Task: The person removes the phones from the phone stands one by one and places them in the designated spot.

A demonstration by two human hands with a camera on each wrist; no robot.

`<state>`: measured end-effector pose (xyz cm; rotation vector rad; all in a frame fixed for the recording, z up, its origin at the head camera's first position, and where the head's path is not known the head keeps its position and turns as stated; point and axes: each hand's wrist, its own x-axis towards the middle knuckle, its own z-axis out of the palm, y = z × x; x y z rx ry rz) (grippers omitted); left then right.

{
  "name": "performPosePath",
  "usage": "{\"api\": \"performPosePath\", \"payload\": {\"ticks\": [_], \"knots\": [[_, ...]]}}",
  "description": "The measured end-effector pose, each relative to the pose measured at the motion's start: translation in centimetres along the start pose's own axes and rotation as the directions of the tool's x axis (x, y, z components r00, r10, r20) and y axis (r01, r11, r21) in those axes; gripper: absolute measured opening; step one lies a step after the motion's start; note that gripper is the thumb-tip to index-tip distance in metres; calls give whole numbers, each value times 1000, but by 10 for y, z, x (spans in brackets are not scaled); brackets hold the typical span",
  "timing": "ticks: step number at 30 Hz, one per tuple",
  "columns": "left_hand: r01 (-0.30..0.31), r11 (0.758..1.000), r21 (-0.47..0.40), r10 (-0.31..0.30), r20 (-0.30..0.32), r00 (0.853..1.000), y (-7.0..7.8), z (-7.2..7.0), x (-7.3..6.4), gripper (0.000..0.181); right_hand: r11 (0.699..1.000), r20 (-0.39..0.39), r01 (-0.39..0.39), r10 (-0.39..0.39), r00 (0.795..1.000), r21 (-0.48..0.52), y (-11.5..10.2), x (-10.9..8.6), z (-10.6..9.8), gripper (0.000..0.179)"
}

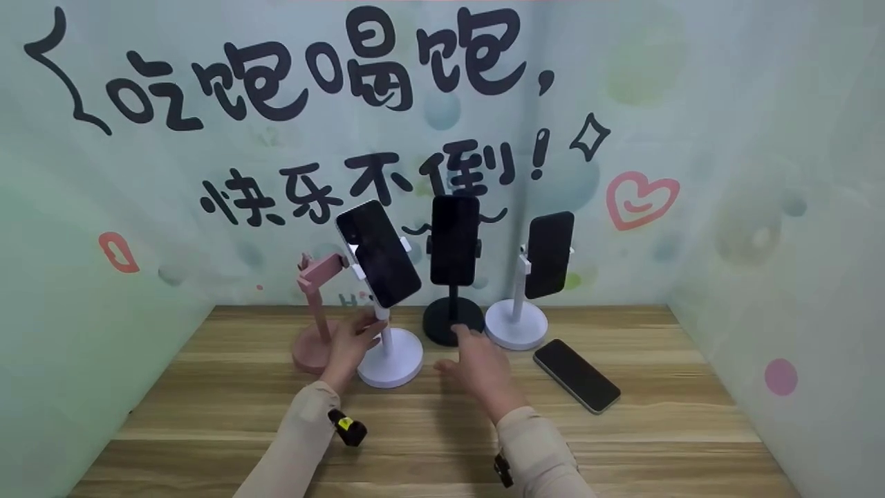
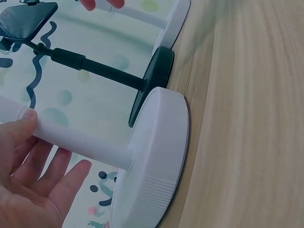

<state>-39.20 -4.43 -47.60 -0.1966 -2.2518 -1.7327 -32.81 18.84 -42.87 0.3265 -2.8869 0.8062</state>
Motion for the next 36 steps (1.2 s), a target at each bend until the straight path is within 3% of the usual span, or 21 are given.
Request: {"api": "performPosePath", "payload": {"ticks": [5,16,26,32,36], "knots": [[-31,999,12,31,3,1000,4,-3,-1,25,1000,3,2,-2,1000,1,-3,0,-4,64],[-66,996,-53,66,5,998,21,-21,-2,37,1000,20,-4,4,1000,-16,-16,3,-10,68],[-112,988,-107,112,-11,994,52,-36,0,37,999,-46,35,-33,998,32,-34,9,-17,79],[-88,982,-168,97,43,994,69,-41,1,46,998,-64,48,-44,997,50,-48,14,-21,88],[-33,972,-234,58,100,993,81,-43,1,55,995,-76,61,-55,996,75,-56,17,-25,91]]}}
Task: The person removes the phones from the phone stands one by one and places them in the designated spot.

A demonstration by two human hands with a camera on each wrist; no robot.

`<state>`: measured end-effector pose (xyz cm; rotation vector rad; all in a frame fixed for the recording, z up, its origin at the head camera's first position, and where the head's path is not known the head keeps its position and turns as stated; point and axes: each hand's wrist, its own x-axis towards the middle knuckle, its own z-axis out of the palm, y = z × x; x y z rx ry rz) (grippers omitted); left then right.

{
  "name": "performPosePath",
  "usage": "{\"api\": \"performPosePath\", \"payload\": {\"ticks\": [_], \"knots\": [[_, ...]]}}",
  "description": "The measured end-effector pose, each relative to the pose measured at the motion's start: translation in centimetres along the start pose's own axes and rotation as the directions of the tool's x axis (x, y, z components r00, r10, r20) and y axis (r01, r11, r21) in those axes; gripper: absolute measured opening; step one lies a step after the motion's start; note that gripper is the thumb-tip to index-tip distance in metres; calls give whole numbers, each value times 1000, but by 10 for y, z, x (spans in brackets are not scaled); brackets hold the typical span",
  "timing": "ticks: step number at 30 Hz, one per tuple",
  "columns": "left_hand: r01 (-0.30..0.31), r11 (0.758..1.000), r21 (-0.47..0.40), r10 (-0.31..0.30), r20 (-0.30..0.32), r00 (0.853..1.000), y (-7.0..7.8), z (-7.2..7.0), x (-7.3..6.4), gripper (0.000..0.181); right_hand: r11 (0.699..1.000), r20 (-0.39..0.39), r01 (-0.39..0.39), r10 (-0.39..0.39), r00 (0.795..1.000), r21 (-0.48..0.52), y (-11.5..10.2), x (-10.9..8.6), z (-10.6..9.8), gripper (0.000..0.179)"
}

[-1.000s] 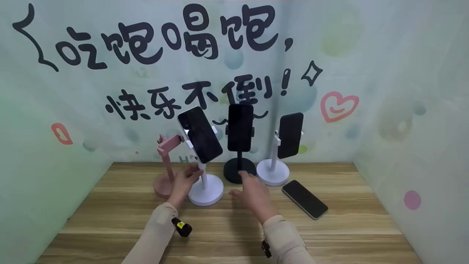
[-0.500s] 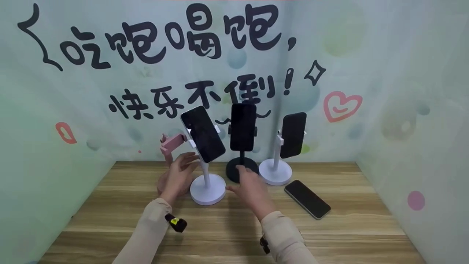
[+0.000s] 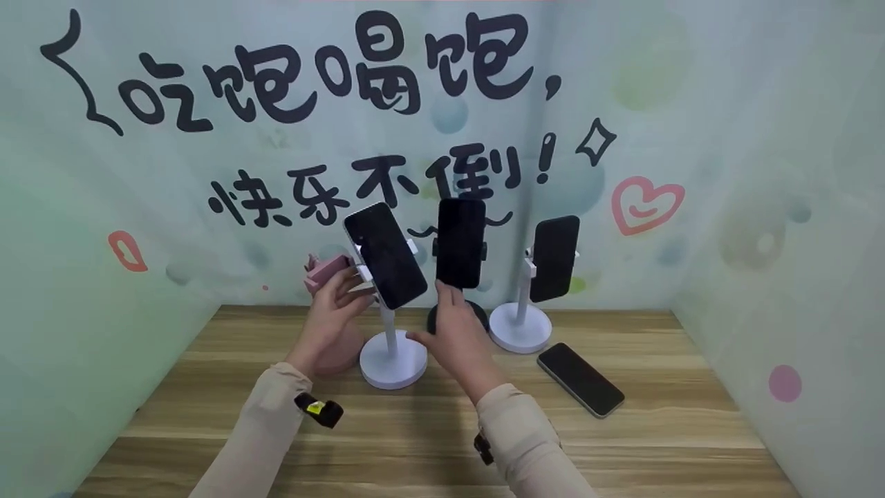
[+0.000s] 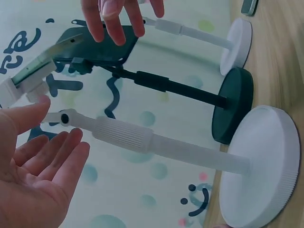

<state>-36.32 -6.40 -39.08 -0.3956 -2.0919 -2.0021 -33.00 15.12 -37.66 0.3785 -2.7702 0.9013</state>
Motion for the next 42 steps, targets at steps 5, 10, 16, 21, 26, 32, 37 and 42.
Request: {"api": "performPosePath", "payload": {"ticks": [5,10,16,21,26,32,37,42], "knots": [[78,995,-57,-77,18,997,12,1,2,64,1000,-12,1,-1,1000,9,-10,7,-2,94],[64,997,-36,-64,-5,998,23,0,3,66,999,5,-21,21,1000,25,-21,14,-2,98],[3,996,88,1,-41,999,34,0,2,56,999,9,-27,27,1000,37,-29,18,-1,98],[31,992,126,-22,-70,997,45,3,1,53,997,-30,-17,20,999,73,-36,21,2,98],[63,977,203,-44,-95,994,49,6,0,50,992,-99,8,5,995,130,-42,23,8,94],[55,976,212,-33,-105,994,47,8,1,47,992,-166,-12,32,986,123,-46,28,13,92],[28,978,206,-10,-87,996,48,11,3,47,992,-195,-32,56,979,124,-48,31,11,92],[12,983,181,-3,-52,999,50,13,3,44,993,-202,-49,70,977,110,-50,34,11,91]]}}
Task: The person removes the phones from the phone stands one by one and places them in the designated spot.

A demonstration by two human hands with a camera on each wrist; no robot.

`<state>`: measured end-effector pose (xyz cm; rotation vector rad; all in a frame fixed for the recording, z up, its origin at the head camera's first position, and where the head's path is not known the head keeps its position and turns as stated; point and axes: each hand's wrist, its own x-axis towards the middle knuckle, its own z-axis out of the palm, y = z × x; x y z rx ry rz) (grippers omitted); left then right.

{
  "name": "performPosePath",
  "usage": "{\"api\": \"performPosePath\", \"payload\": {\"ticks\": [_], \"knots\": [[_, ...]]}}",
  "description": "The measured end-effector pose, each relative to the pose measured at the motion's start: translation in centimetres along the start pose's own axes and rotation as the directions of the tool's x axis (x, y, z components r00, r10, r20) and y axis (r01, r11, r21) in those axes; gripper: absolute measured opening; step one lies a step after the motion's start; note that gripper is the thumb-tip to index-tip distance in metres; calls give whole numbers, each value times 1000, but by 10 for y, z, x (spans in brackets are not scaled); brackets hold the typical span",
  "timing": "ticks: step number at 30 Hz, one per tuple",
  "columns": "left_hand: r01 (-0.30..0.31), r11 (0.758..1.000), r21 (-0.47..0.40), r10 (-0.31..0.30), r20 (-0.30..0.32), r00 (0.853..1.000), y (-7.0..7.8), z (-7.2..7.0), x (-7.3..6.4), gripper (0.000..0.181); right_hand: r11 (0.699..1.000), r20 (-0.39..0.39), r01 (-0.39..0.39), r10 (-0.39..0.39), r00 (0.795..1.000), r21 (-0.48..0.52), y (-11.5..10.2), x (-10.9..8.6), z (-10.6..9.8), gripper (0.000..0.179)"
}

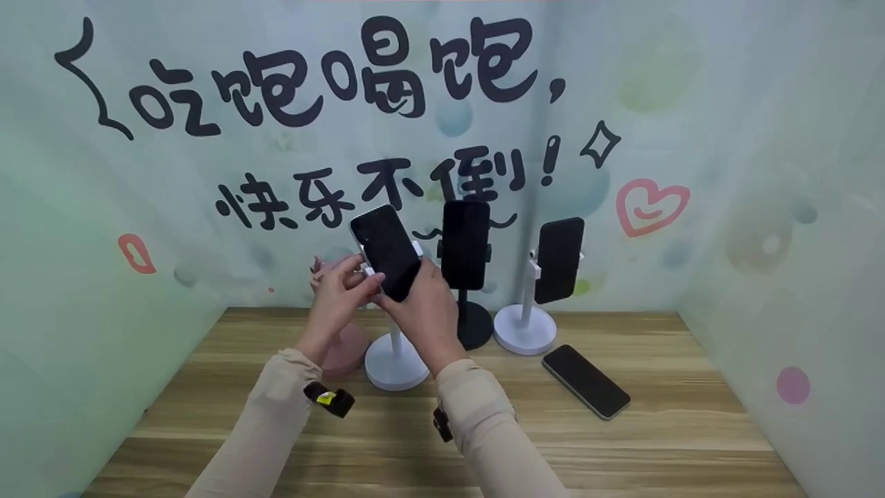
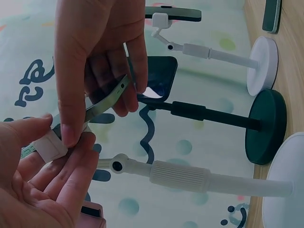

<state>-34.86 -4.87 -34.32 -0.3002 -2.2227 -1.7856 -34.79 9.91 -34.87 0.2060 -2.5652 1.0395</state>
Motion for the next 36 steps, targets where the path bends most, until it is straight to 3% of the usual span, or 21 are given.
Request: {"api": "performPosePath", "payload": {"ticks": [6,11,17,26,36], "knots": [[-24,1000,19,24,2,1000,2,2,0,44,998,-13,7,-8,1000,-64,-3,0,-3,88],[-32,999,-38,32,17,999,2,3,0,42,986,-31,13,-19,999,-167,-5,1,-8,93],[-17,997,-78,18,10,1000,-3,2,-3,37,976,-16,12,-16,1000,-216,-5,-1,-8,92],[-41,999,-19,41,-15,999,-3,1,-2,35,945,-75,119,-148,986,-304,1,2,-3,88],[-48,997,53,50,-35,998,-4,0,0,38,937,-36,126,-145,989,-327,4,6,-4,90]]}}
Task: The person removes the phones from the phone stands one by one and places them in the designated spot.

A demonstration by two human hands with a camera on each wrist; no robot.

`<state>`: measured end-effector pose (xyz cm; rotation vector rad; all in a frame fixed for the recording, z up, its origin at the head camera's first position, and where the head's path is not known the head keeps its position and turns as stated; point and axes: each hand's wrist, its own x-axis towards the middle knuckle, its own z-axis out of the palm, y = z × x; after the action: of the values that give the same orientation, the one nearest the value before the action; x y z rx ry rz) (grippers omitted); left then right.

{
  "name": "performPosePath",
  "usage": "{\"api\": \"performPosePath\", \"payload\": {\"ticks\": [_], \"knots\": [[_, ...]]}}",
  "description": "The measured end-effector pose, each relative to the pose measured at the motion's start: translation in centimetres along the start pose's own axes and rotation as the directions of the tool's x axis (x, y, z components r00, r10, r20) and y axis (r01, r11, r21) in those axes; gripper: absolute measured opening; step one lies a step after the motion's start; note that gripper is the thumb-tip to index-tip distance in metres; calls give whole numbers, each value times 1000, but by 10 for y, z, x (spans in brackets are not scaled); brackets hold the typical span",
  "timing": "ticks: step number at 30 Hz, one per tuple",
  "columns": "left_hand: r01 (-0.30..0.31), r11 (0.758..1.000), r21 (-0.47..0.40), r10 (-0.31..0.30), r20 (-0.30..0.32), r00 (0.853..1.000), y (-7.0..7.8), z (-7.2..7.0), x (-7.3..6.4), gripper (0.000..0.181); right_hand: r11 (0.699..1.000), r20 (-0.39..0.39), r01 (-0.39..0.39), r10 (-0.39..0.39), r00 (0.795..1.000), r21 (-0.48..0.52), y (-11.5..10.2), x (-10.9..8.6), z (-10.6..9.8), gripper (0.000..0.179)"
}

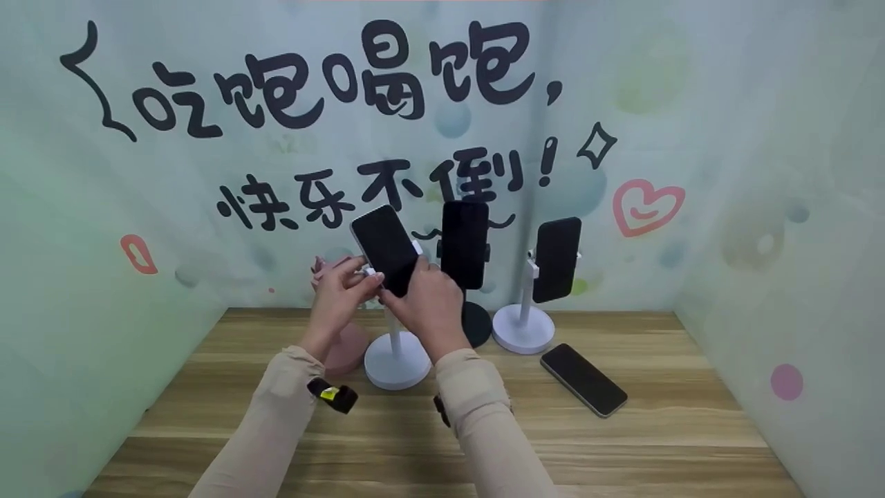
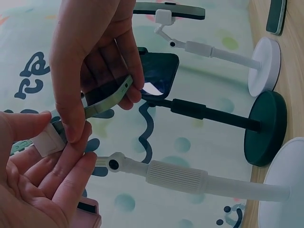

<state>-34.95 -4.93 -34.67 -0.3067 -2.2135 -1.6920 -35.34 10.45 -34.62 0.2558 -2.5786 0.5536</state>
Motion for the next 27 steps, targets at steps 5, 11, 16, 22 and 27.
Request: {"api": "performPosePath", "payload": {"ticks": [5,11,16,22,27], "knots": [[-25,999,26,25,-9,1000,-2,1,1,39,1000,24,9,-10,1000,13,3,2,-1,93],[-48,998,29,49,-23,999,-2,1,-1,40,999,48,31,-33,998,44,7,6,-5,92],[-68,996,51,69,-28,997,-2,1,-1,42,997,93,23,-30,995,78,9,9,-10,88],[-64,997,39,65,-21,998,-2,1,-2,42,991,121,24,-39,992,129,11,10,-16,81],[-66,998,16,67,-17,998,-4,1,-4,43,987,155,22,-47,987,159,13,10,-19,79]]}}
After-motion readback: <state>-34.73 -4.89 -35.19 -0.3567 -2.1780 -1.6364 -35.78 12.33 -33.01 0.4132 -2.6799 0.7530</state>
